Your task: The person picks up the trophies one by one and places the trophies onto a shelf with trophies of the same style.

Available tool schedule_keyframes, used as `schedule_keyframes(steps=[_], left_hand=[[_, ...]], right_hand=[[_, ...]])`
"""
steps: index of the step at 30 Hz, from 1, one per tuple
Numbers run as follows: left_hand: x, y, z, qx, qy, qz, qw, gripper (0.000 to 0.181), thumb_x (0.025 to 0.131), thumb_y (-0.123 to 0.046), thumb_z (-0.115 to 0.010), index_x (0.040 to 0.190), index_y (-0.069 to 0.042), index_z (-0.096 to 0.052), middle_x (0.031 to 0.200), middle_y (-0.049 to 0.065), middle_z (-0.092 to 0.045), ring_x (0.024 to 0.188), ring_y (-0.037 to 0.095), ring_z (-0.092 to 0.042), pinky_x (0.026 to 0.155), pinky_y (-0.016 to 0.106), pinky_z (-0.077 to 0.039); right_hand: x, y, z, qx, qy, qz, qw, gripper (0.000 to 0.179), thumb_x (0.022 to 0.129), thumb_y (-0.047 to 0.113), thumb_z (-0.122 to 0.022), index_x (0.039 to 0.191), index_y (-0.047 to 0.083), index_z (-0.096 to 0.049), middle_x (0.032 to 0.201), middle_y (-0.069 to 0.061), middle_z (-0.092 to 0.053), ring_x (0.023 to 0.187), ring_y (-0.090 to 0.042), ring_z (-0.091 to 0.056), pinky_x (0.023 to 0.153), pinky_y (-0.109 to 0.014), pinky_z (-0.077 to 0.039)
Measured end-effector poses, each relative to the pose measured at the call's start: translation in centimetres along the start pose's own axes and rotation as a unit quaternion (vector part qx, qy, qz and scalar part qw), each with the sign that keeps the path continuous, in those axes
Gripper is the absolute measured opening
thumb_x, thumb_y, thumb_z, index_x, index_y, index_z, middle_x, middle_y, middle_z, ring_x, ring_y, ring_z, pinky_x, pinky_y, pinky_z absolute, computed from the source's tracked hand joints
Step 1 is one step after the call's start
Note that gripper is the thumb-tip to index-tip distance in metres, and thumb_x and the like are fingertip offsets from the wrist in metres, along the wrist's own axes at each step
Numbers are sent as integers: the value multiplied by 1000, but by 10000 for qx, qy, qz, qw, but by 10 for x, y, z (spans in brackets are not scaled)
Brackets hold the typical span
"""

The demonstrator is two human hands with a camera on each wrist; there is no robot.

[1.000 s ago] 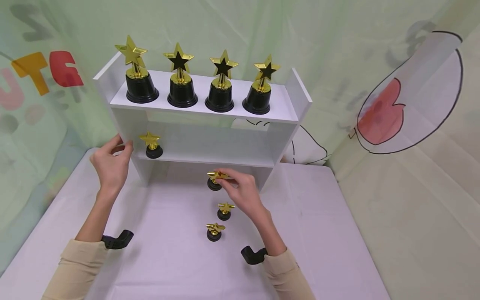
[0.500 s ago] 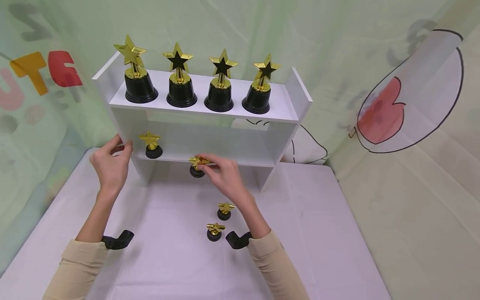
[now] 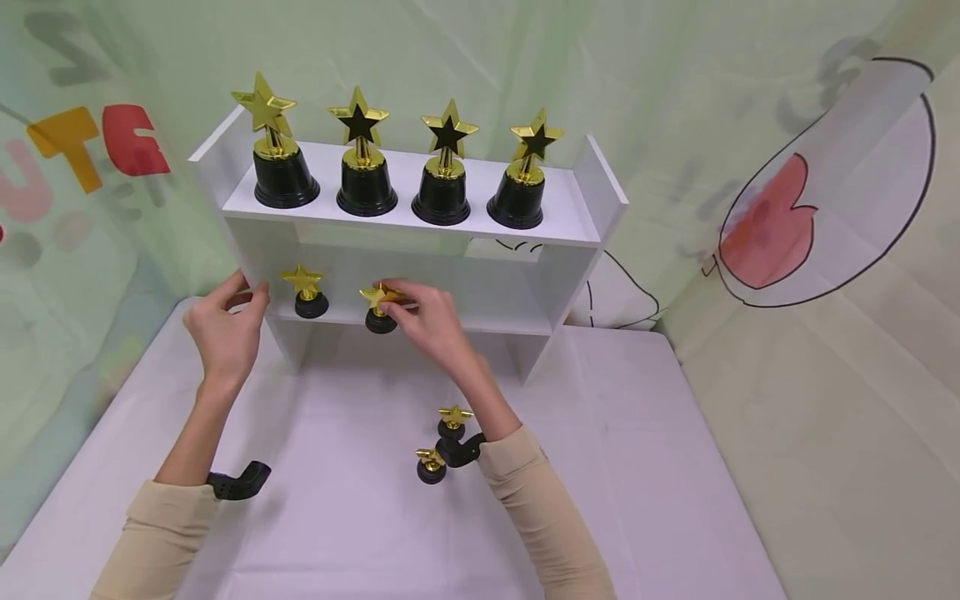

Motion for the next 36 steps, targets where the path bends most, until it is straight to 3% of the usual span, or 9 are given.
schedule_keyframes(steps=[18, 23, 25, 31, 36], left_hand=[[-1, -1, 0, -16, 5, 37, 10000, 34, 96, -5, -67, 129, -11, -73, 112, 17, -77, 87, 30, -72, 73, 2, -48], [0, -1, 0, 69, -2, -8, 10000, 33, 96, -6, -68, 129, -10, -73, 112, 18, -77, 87, 31, -72, 73, 3, -48], [0, -1, 0, 118, -7, -9, 9999, 34, 96, -6, -68, 129, -10, -73, 112, 17, -77, 85, 26, -72, 73, 3, -48], [0, 0, 0, 141, -12, 2, 9999, 34, 95, -7, -69, 129, -10, -73, 112, 16, -77, 80, -7, -62, 72, 3, -49], [-1, 0, 1, 99, 5, -16, 9999, 34, 95, -7, -69, 129, -11, -73, 112, 16, -77, 80, -12, -60, 72, 4, -49]], right_hand=[[22, -11, -10, 31, -4, -462, 9989, 31, 96, 12, -70, 127, 7, -74, 124, -12, -74, 105, -25, -75, 88, -33, -61], [22, -15, -10, 126, -63, -542, 9984, 42, 94, 14, -72, 136, 8, -68, 116, -15, -77, 101, -28, -76, 83, -36, -63], [21, -17, -9, 191, -71, -585, 9981, 47, 93, 15, -73, 139, 8, -65, 113, -16, -77, 101, -29, -76, 83, -36, -63], [16, -21, -5, 467, -163, -594, 9970, 49, 92, 13, -75, 139, 5, -64, 119, -19, -74, 106, -30, -74, 90, -34, -61], [3, -20, 3, 576, -393, -355, 9969, 43, 93, 9, -73, 134, 1, -66, 121, -18, -73, 110, -30, -72, 95, -35, -59]])
Point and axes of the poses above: each hand's wrist, its own x-axis towards the middle knuckle, its own z-axis out of the back of the hand, y = z × x, the point moved 8 cm from there along x, towards the middle knuckle
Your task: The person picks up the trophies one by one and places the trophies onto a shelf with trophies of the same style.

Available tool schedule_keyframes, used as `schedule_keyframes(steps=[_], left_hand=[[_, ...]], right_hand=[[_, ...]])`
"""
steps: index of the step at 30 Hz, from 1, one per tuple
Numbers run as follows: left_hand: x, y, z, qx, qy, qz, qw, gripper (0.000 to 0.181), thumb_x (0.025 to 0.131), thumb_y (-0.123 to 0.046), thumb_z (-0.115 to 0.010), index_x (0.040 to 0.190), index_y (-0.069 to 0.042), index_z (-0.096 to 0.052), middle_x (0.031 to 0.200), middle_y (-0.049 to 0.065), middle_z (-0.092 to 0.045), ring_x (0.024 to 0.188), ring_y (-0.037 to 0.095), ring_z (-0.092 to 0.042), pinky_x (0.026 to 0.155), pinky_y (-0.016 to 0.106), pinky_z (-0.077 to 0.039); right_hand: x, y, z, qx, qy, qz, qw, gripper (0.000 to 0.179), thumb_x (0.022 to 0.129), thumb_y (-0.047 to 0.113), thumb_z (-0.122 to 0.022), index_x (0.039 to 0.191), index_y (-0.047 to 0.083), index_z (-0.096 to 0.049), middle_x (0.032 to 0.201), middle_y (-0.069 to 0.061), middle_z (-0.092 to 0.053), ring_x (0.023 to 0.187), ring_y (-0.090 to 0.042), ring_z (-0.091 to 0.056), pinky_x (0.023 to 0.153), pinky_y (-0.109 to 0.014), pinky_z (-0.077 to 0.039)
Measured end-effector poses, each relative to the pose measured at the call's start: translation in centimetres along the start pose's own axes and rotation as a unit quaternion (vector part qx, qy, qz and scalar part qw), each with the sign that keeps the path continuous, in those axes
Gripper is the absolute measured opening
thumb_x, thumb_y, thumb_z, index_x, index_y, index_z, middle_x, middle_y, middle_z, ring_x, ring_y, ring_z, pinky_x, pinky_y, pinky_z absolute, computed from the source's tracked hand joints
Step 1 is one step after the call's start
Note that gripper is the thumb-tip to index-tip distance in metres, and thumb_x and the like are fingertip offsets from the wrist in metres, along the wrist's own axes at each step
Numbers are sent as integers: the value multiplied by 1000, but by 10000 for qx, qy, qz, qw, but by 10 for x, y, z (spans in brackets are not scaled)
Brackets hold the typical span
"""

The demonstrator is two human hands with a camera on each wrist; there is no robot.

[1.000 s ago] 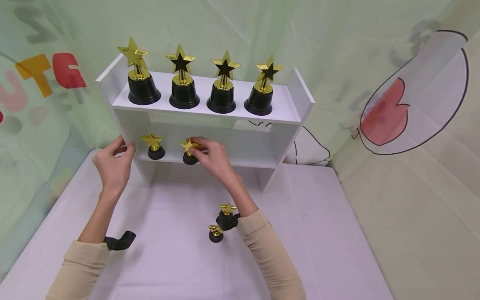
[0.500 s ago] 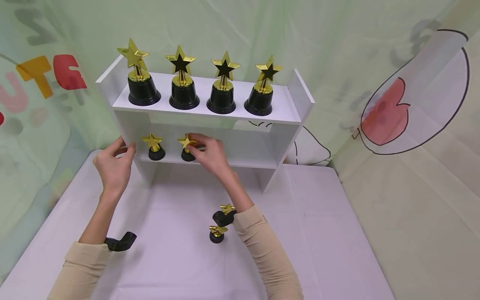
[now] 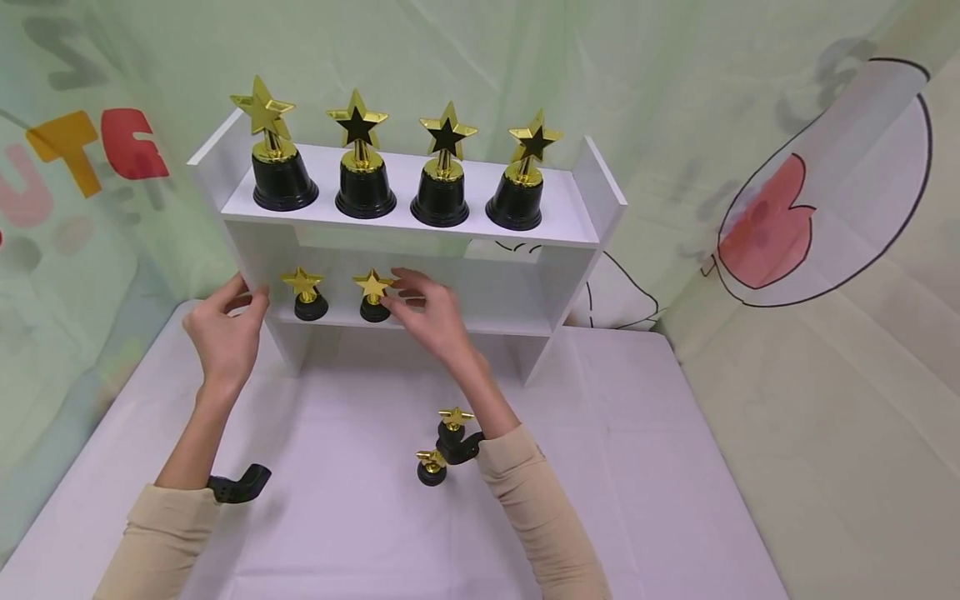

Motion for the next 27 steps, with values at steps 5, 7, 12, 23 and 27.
schedule_keyframes(steps=[5, 7, 12, 23, 27], left_hand=[[1, 0, 1, 16, -7, -1, 10000, 34, 96, -7, -68, 129, -10, -73, 112, 16, -77, 80, -11, -60, 72, 4, -49], [1, 0, 1, 16, -17, 4, 10000, 34, 96, -7, -68, 129, -10, -73, 112, 16, -77, 80, -11, -60, 72, 4, -49], [1, 0, 0, -1, -25, 18, 10000, 33, 95, -7, -68, 128, -10, -74, 111, 16, -77, 80, -12, -60, 72, 4, -49], [0, 0, 1, -54, -10, 43, 10000, 33, 95, -7, -68, 128, -11, -74, 111, 16, -77, 80, -11, -61, 72, 4, -50], [0, 1, 0, -63, -13, 39, 10000, 34, 95, -7, -68, 128, -11, -74, 111, 16, -77, 80, -10, -61, 72, 4, -50]], right_hand=[[-17, 4, 10, 82, -304, 457, 9985, 34, 93, 6, -73, 126, -3, -69, 121, -19, -73, 109, -32, -72, 95, -38, -59], [-24, 5, 14, 18, -428, 638, 9970, 31, 93, 7, -74, 122, -3, -71, 120, -19, -74, 108, -32, -72, 95, -39, -59], [-43, 5, 25, -275, -630, 911, 9935, 27, 92, 7, -76, 117, -2, -73, 115, -16, -76, 104, -32, -73, 93, -38, -60], [-92, -14, 35, -644, -484, 658, 9946, 28, 89, 8, -80, 117, 3, -75, 115, -10, -77, 107, -33, -72, 96, -41, -57], [-109, -34, 36, -571, -300, 39, 9979, 30, 90, 11, -79, 119, 6, -75, 119, -8, -76, 113, -33, -70, 100, -43, -55]])
Point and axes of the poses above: each hand's wrist, its own x-axis towards the middle knuckle, its own z-axis out of the back of the hand, y = z × x, the point moved 8 cm from there along x, towards the middle knuckle
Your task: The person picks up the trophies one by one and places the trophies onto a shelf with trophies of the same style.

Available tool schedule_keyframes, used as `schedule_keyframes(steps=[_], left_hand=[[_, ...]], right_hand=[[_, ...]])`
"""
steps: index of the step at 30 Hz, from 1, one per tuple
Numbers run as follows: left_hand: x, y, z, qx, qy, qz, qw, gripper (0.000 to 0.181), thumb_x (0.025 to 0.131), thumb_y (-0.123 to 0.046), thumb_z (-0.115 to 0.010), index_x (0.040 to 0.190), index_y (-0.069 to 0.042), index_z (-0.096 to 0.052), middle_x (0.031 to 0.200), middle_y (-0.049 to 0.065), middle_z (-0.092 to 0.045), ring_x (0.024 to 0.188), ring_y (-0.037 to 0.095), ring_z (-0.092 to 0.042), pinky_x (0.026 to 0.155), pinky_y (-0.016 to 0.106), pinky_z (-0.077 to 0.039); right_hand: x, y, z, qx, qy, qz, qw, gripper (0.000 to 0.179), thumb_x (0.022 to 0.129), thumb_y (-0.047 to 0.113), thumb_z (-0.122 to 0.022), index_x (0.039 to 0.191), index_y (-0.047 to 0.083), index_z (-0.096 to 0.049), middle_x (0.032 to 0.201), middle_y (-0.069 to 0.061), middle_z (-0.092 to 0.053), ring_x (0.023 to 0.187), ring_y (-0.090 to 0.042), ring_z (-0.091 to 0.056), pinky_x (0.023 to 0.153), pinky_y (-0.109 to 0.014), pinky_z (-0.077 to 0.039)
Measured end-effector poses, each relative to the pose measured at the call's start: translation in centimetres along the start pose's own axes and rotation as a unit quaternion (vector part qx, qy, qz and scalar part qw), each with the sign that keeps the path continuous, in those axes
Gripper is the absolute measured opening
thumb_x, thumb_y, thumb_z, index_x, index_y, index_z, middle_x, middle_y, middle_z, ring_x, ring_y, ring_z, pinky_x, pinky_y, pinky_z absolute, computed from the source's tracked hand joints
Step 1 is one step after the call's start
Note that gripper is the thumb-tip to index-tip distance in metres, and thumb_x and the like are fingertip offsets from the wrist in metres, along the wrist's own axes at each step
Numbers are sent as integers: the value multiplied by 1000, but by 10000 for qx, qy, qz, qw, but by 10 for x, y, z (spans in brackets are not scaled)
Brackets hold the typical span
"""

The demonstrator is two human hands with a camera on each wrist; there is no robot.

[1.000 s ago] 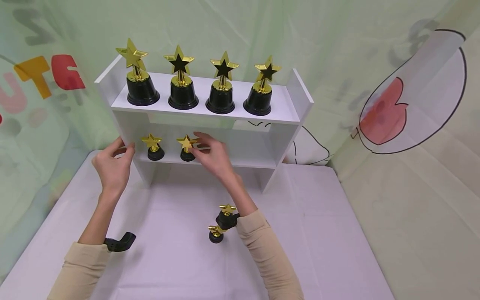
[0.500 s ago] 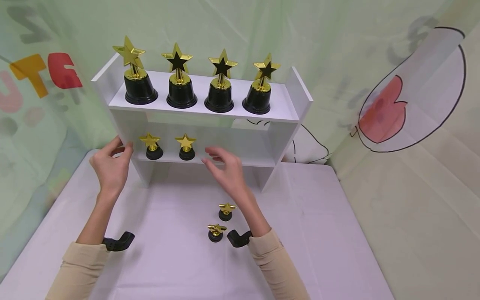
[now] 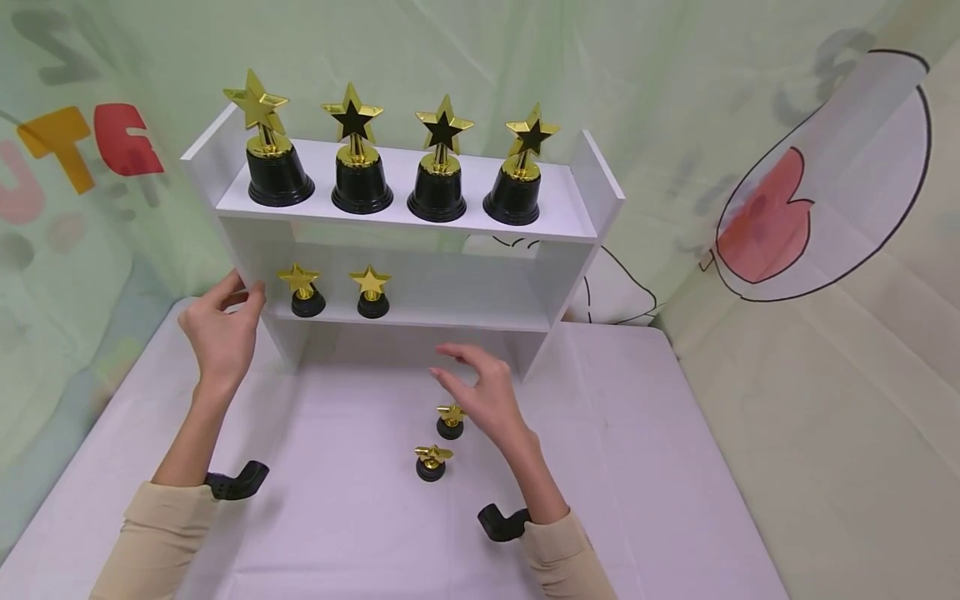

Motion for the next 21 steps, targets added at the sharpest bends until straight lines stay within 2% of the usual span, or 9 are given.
schedule_keyframes(steps=[4, 8, 12, 18, 21], left_hand=[[1, 1, -1, 17, 2, 25, 10000, 34, 95, -7, -68, 128, -11, -74, 111, 16, -77, 81, -5, -63, 72, 5, -50], [1, 2, -1, 35, -15, 55, 10000, 33, 95, -7, -68, 128, -12, -74, 111, 15, -78, 81, 1, -65, 72, 5, -50], [2, 2, 0, 32, -2, 84, 10000, 33, 95, -6, -68, 127, -11, -74, 111, 16, -77, 81, 0, -64, 72, 5, -50], [1, 1, 2, -29, -65, 38, 10000, 32, 95, -5, -68, 126, -10, -75, 109, 17, -78, 80, 4, -64, 71, 5, -50], [0, 2, -2, -87, -33, 63, 9999, 32, 95, -6, -68, 126, -13, -75, 109, 15, -78, 80, 1, -64, 71, 5, -50]], right_hand=[[-16, -20, -1, 125, 184, -501, 9985, 31, 90, 13, -79, 121, 8, -74, 121, -10, -74, 117, -34, -68, 102, -47, -54], [-28, -34, -4, 171, 276, -685, 9971, 33, 89, 11, -80, 121, 8, -74, 122, -10, -74, 116, -33, -68, 102, -46, -54], [-37, -44, -7, 154, 274, -841, 9960, 35, 87, 8, -81, 121, 6, -74, 121, -10, -74, 116, -32, -68, 102, -44, -54], [-51, -62, -18, 177, 389, -1331, 9902, 36, 88, 8, -80, 123, 6, -73, 123, -7, -74, 119, -31, -67, 105, -43, -53], [-59, -71, -21, 185, 319, -1492, 9881, 33, 88, 8, -80, 120, 6, -74, 119, -7, -75, 117, -29, -69, 105, -43, -53]])
Point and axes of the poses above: each hand's wrist, its own x-axis towards the middle knuckle, its own z-axis out of the back of the hand, y = z × x, the point moved 8 cm from there along x, towards the middle knuckle
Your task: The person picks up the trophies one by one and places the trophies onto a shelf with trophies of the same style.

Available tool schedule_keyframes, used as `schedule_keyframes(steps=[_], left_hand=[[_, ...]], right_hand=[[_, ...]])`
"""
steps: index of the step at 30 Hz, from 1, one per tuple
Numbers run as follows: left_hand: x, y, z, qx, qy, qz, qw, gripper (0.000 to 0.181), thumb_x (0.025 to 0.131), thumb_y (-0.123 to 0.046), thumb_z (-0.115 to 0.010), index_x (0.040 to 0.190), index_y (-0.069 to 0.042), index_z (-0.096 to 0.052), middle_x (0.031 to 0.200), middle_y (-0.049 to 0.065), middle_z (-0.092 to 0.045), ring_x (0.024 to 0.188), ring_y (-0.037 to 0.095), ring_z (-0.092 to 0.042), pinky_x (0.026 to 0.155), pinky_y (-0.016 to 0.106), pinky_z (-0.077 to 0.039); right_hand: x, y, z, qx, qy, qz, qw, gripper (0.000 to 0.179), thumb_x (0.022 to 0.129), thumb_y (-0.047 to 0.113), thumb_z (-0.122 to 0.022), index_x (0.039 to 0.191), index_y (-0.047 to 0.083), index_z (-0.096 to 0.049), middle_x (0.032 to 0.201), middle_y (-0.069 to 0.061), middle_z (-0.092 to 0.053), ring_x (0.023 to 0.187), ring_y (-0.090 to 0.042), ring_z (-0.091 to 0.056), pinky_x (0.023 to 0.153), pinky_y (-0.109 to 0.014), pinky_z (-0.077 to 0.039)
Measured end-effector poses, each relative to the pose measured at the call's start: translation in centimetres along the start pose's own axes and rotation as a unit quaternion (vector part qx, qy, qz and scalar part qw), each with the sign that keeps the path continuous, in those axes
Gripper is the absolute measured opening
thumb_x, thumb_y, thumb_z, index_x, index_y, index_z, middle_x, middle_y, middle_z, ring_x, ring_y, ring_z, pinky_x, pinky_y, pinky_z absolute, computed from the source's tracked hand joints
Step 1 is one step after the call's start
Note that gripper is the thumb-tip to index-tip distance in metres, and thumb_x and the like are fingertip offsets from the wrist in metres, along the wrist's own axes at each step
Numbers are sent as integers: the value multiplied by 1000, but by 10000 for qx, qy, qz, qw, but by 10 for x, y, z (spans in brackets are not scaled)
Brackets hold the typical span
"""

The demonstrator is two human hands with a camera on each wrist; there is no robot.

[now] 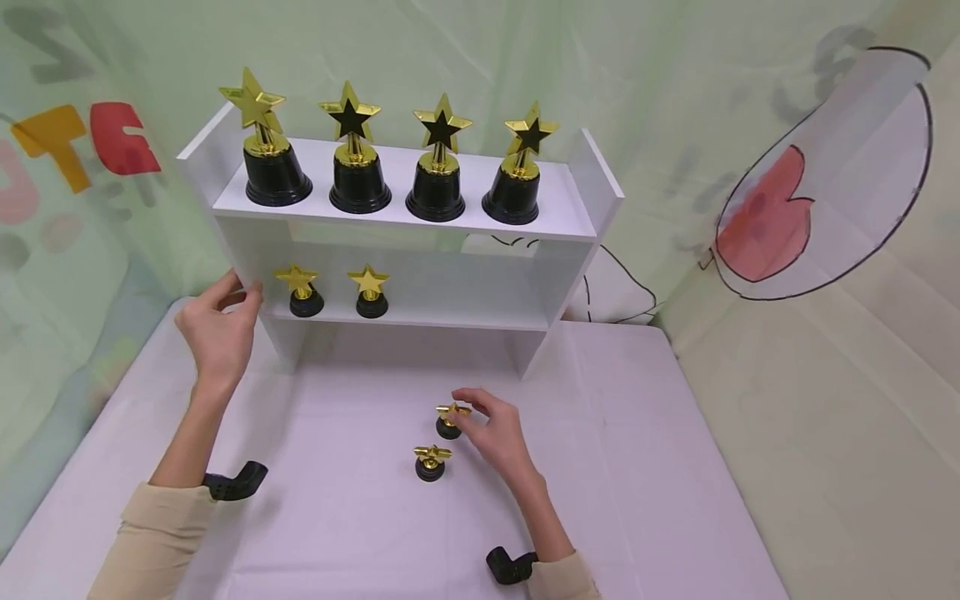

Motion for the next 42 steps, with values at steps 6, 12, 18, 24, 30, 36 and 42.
schedule_keyframes(steps=[6, 12, 18, 24, 30, 36, 42], left_hand=[[-2, -1, -4, -78, 78, 136, 9998, 33, 96, -6, -67, 128, -14, -74, 112, 14, -78, 81, -5, -62, 73, 5, -50], [-2, -2, -2, -27, 54, 134, 9999, 33, 96, -6, -68, 128, -14, -74, 112, 14, -78, 81, -5, -63, 73, 5, -50], [-1, -2, -1, -26, 36, 113, 9999, 33, 96, -6, -68, 127, -15, -74, 112, 13, -78, 80, -5, -63, 73, 5, -49], [-1, -1, 0, -22, 24, 120, 9999, 33, 96, -5, -68, 127, -14, -74, 111, 15, -78, 79, -6, -62, 73, 4, -49], [-1, -1, 1, -20, 20, 123, 9999, 33, 96, -5, -68, 127, -13, -75, 111, 15, -78, 79, -6, -62, 73, 4, -50], [-1, -1, 1, 8, 44, 107, 9999, 33, 96, -6, -68, 128, -14, -74, 112, 14, -78, 81, -5, -62, 73, 4, -49], [0, -2, 1, 39, 37, 66, 10000, 32, 97, -6, -67, 128, -12, -74, 111, 15, -77, 81, -6, -62, 73, 4, -49]], right_hand=[[-5, -14, -6, 130, -72, -95, 9998, 30, 88, 3, -79, 117, 6, -75, 115, -8, -76, 111, -29, -71, 102, -42, -55], [-5, -21, -13, 363, -88, -185, 9991, 28, 86, -3, -78, 114, 4, -76, 114, -11, -76, 108, -32, -72, 95, -33, -58], [-5, -25, -14, 357, -249, -126, 9990, 26, 87, -4, -77, 111, 5, -76, 112, -12, -76, 105, -32, -73, 89, -30, -60], [-6, -24, -14, 318, -332, -52, 9989, 20, 88, -2, -77, 106, 5, -77, 109, -12, -77, 105, -33, -73, 87, -31, -61], [-7, -23, -15, 263, -357, 16, 9990, 20, 88, -2, -77, 106, 6, -77, 109, -12, -77, 104, -33, -74, 86, -32, -61], [-8, -8, -9, 178, -400, 476, 9979, 20, 89, -3, -75, 107, 6, -76, 106, -11, -78, 100, -32, -75, 83, -30, -62], [-5, 8, -3, -67, -404, 1318, 9904, 24, 90, -5, -74, 112, 3, -74, 108, -12, -78, 96, -29, -76, 84, -30, -62]])
Point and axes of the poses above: each hand's wrist, its own x-axis towards the middle knuckle, its own z-axis out of the back of the hand, y = z × x, the point moved 8 cm from there along x, towards the middle knuckle
